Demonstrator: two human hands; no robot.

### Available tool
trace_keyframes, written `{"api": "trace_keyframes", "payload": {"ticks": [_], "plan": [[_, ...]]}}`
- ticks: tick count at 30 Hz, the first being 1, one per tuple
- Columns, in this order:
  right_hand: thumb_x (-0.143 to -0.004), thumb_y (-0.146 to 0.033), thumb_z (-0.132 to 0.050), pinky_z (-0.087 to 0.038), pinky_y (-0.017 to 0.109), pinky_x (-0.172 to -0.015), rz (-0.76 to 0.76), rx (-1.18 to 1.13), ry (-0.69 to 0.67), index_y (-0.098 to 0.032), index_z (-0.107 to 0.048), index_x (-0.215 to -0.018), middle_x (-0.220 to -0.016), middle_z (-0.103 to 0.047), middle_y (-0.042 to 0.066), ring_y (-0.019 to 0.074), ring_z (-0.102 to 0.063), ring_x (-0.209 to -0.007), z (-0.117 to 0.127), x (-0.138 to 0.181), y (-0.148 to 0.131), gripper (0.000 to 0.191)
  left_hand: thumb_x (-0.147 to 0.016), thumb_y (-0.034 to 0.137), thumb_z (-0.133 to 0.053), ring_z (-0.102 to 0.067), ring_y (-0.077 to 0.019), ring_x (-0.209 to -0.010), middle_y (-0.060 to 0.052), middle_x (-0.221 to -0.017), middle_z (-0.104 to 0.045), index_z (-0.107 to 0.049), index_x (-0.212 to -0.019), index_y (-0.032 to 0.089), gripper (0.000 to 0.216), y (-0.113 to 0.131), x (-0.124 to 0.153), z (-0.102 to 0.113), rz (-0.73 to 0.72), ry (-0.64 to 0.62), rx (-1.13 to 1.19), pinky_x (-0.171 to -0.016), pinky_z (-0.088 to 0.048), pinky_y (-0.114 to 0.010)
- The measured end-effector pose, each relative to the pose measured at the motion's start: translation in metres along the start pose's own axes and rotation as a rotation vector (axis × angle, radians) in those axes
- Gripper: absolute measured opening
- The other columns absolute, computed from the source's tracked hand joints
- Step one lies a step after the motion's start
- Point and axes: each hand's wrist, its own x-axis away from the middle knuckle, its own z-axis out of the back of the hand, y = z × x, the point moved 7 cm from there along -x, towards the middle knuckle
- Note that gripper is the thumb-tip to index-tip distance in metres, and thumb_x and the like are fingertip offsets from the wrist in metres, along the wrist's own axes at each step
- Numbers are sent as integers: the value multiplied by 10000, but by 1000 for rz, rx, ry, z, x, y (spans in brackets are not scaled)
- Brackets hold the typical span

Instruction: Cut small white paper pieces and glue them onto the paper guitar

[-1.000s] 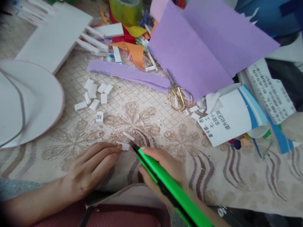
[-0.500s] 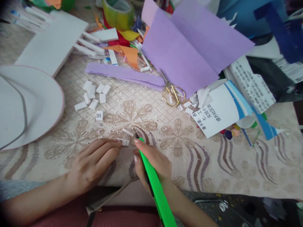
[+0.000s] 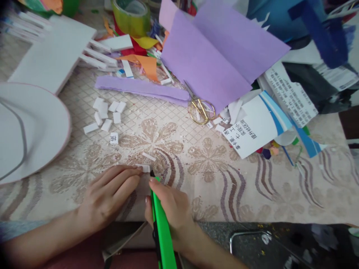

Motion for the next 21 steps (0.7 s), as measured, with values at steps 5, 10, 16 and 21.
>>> {"api": "trace_keyframes", "payload": {"ticks": [5, 10, 16, 21], "plan": [[-889, -157, -491, -615, 236, -660, -27, 57, -32, -189, -523, -1228, -943, -774, 62, 166, -745, -728, -4, 1, -5, 342, -989, 122, -352, -626, -200, -821, -66, -871, -686, -564, -849, 132, 255, 1, -2, 1, -18, 4, -19, -703, -535, -323], [-891, -161, -491, -604, 237, -641, -64, 130, -60, -182, -533, -1187, -890, -769, 54, 166, -740, -719, -6, 1, -10, 299, -990, 128, -352, -628, -202, -813, -68, -871, -683, -558, -860, 136, 244, -1, -3, 2, -17, 6, -21, -685, -529, -324], [-876, -175, -475, -602, 277, -582, -88, 109, -64, -167, -565, -1181, -821, -765, 71, 203, -737, -659, -11, 1, -10, 318, -993, 132, -341, -619, -187, -771, -68, -863, -679, -576, -879, 139, 260, -2, -3, 2, -11, -6, -23, -653, -518, -316], [-886, -168, -474, -593, 293, -549, -81, 100, -40, -172, -546, -1200, -776, -750, 58, 203, -718, -617, -11, 2, -11, 322, -987, 141, -368, -625, -195, -792, -79, -881, -678, -615, -970, 117, 249, -2, 1, 0, -32, -4, -18, -666, -537, -333]]}}
